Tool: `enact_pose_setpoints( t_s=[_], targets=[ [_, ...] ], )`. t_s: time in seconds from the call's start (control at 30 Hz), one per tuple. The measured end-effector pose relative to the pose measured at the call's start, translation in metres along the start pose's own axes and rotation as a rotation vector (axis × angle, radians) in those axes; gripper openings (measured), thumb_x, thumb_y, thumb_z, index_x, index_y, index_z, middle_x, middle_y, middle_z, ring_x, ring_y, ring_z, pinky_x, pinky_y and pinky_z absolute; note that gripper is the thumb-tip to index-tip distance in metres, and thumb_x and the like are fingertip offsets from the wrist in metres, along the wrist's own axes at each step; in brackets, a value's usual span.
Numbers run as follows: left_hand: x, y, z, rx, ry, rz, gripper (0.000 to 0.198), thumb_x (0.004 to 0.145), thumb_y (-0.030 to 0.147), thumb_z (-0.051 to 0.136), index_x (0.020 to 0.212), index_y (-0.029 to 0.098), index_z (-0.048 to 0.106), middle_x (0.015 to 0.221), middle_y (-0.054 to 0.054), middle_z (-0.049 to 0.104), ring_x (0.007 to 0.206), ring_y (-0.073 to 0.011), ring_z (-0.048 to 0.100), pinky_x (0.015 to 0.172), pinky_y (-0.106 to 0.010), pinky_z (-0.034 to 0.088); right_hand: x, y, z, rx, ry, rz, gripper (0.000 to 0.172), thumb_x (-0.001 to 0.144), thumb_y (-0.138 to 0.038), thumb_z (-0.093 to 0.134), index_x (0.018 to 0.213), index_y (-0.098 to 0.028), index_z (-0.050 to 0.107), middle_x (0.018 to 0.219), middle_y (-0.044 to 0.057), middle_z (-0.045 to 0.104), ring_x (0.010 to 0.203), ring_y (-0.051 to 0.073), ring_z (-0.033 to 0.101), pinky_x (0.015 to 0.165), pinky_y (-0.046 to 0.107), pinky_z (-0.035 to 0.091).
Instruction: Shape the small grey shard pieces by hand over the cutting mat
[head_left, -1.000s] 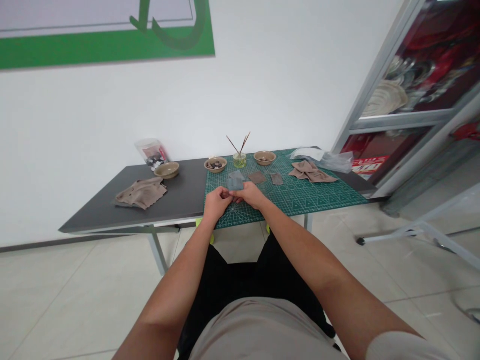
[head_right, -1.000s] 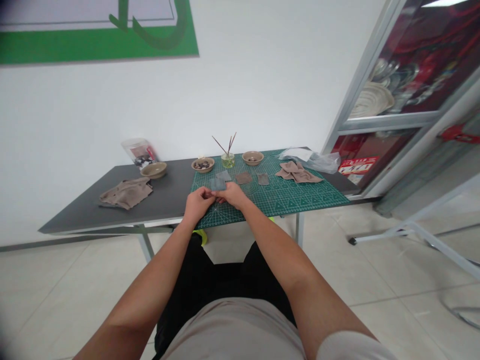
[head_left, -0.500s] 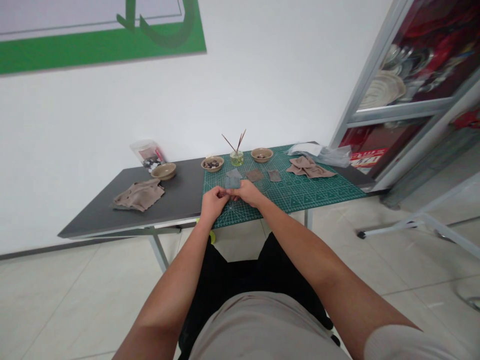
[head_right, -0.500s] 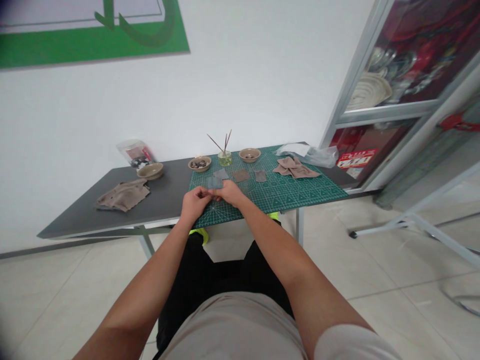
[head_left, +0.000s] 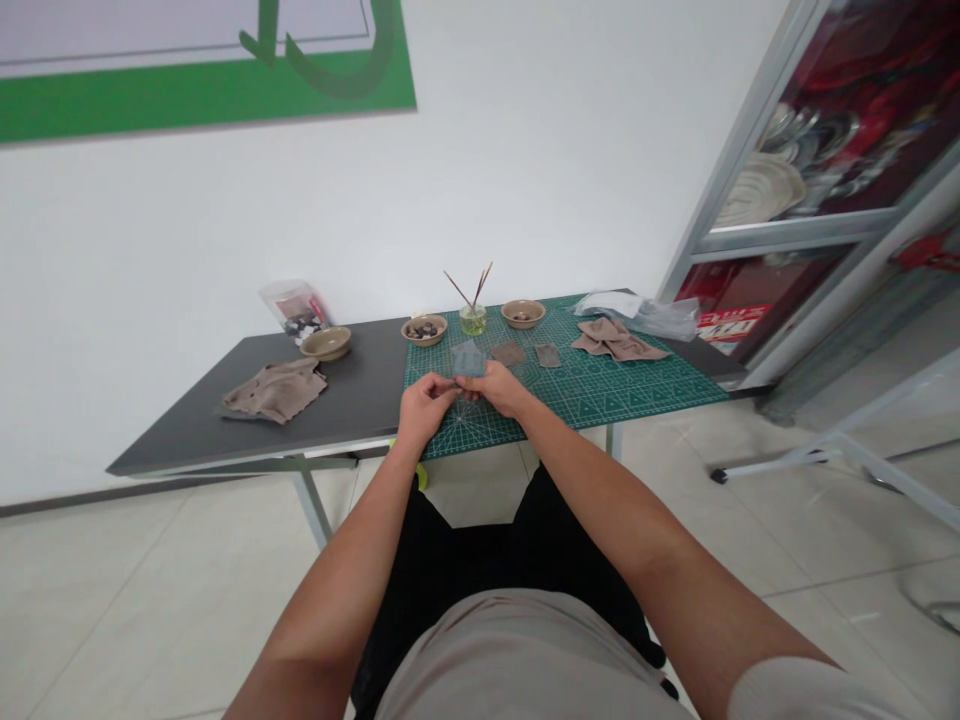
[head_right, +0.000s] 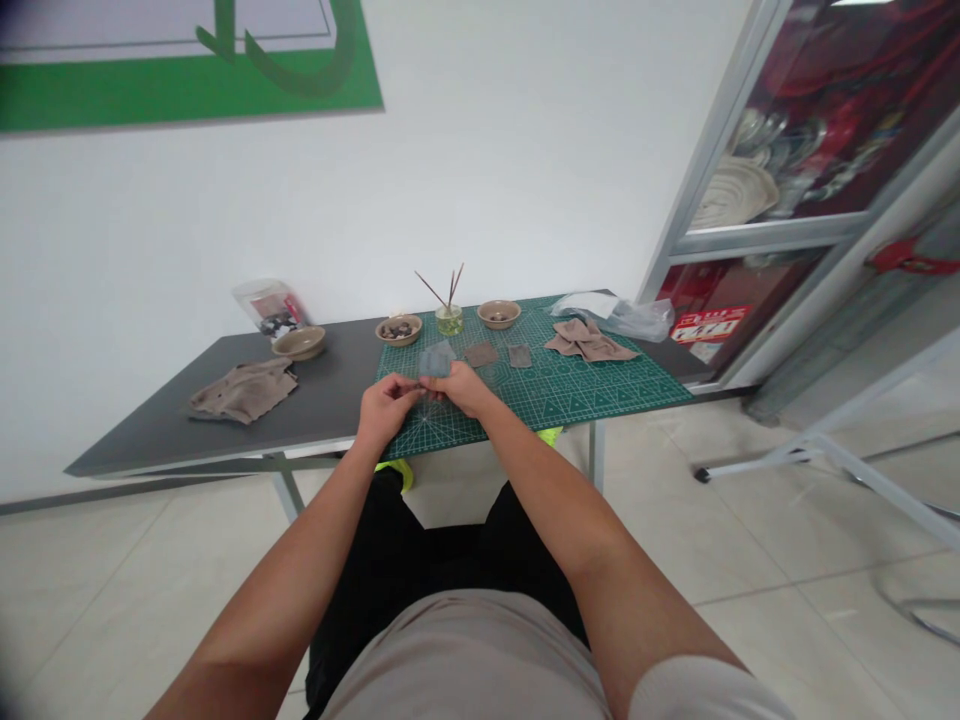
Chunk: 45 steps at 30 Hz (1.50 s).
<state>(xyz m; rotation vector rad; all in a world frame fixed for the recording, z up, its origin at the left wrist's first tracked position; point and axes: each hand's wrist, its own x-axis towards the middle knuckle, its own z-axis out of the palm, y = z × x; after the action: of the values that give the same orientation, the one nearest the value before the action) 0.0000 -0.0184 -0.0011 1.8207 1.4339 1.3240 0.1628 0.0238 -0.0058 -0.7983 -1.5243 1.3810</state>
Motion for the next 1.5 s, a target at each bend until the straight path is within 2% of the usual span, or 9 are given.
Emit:
enact_pose_setpoints(
  t_s=[0.2, 0.33, 0.43, 0.63, 0.9, 1.13, 1.33, 1.43, 1.5],
  targets=[
    [0.001, -0.003, -0.001, -0.073, -0.011, -0.009, 0.021, 0.072, 0.037, 0.069, 0.08, 0.018, 0.066, 0.067, 0.002, 0.06, 0.06, -0.011, 0.049, 0.06, -0.024, 0.041, 0.0, -0.003, -0.001, -0.014, -0.034, 0.007, 0.048, 0.062, -0.06, 0.078, 0.065, -0.016, 0.059, 0.056, -0.002, 0.055, 0.053, 0.01, 0.047, 0.052, 0.024, 0.037],
    [0.003, -0.003, -0.001, 0.006, 0.01, 0.071, 0.013, 0.072, 0.032, 0.069, 0.074, 0.019, 0.066, 0.066, 0.002, 0.056, 0.063, -0.0115, 0.049, 0.064, -0.024, 0.04, 0.002, -0.002, -0.003, -0.082, -0.107, 0.046, 0.048, 0.062, -0.06, 0.077, 0.063, -0.015, 0.059, 0.055, -0.001, 0.056, 0.052, 0.01, 0.048, 0.051, 0.024, 0.037],
    [0.002, -0.002, -0.001, 0.033, 0.01, 0.115, 0.01, 0.072, 0.029, 0.068, 0.074, 0.019, 0.066, 0.068, 0.002, 0.056, 0.065, -0.0116, 0.049, 0.065, -0.025, 0.041, 0.003, 0.0, -0.004, -0.044, -0.094, 0.053, 0.049, 0.059, -0.059, 0.079, 0.064, -0.015, 0.06, 0.055, -0.001, 0.057, 0.051, 0.01, 0.049, 0.05, 0.023, 0.037],
    [0.0, -0.001, -0.001, 0.028, 0.0, 0.077, 0.013, 0.074, 0.031, 0.07, 0.079, 0.02, 0.067, 0.07, 0.002, 0.058, 0.064, -0.0118, 0.05, 0.065, -0.025, 0.042, 0.003, 0.005, -0.005, -0.03, -0.045, 0.042, 0.048, 0.061, -0.059, 0.078, 0.064, -0.014, 0.062, 0.053, -0.001, 0.057, 0.049, 0.009, 0.048, 0.047, 0.022, 0.034],
    [0.001, -0.004, 0.001, -0.007, -0.023, 0.08, 0.014, 0.073, 0.033, 0.069, 0.075, 0.02, 0.065, 0.067, 0.003, 0.057, 0.064, -0.012, 0.05, 0.065, -0.025, 0.042, -0.001, -0.003, -0.007, -0.083, -0.127, 0.063, 0.05, 0.062, -0.062, 0.076, 0.063, -0.015, 0.059, 0.051, -0.002, 0.056, 0.047, 0.009, 0.047, 0.047, 0.023, 0.035],
    [0.001, -0.002, 0.0, -0.092, -0.056, 0.022, 0.013, 0.07, 0.03, 0.069, 0.078, 0.02, 0.066, 0.065, 0.004, 0.056, 0.063, -0.0119, 0.05, 0.064, -0.025, 0.042, 0.001, -0.002, -0.008, 0.024, -0.122, 0.083, 0.047, 0.054, -0.055, 0.084, 0.063, -0.016, 0.061, 0.053, -0.001, 0.058, 0.051, 0.011, 0.051, 0.047, 0.022, 0.036],
    [0.002, -0.003, 0.0, 0.012, -0.049, 0.049, 0.005, 0.072, 0.024, 0.063, 0.071, 0.019, 0.062, 0.063, 0.004, 0.053, 0.063, -0.0122, 0.049, 0.064, -0.025, 0.04, 0.0, -0.005, -0.005, 0.001, -0.118, 0.095, 0.043, 0.052, -0.048, 0.086, 0.065, -0.015, 0.062, 0.055, -0.002, 0.059, 0.05, 0.01, 0.05, 0.044, 0.021, 0.036],
    [0.002, -0.002, 0.001, 0.109, -0.052, 0.091, 0.011, 0.073, 0.021, 0.059, 0.062, 0.019, 0.056, 0.061, 0.003, 0.052, 0.064, -0.0129, 0.049, 0.064, -0.025, 0.039, -0.001, -0.006, -0.003, -0.043, -0.108, 0.083, 0.039, 0.054, -0.045, 0.086, 0.066, -0.014, 0.065, 0.058, 0.0, 0.062, 0.05, 0.009, 0.049, 0.043, 0.021, 0.035],
    [0.002, -0.001, 0.0, 0.098, -0.057, 0.086, 0.01, 0.073, 0.02, 0.058, 0.063, 0.019, 0.057, 0.062, 0.003, 0.053, 0.065, -0.0131, 0.049, 0.065, -0.025, 0.039, -0.002, -0.006, -0.004, -0.031, -0.115, 0.086, 0.04, 0.054, -0.045, 0.086, 0.068, -0.013, 0.066, 0.061, 0.001, 0.063, 0.051, 0.01, 0.05, 0.044, 0.022, 0.036]
  ],
)
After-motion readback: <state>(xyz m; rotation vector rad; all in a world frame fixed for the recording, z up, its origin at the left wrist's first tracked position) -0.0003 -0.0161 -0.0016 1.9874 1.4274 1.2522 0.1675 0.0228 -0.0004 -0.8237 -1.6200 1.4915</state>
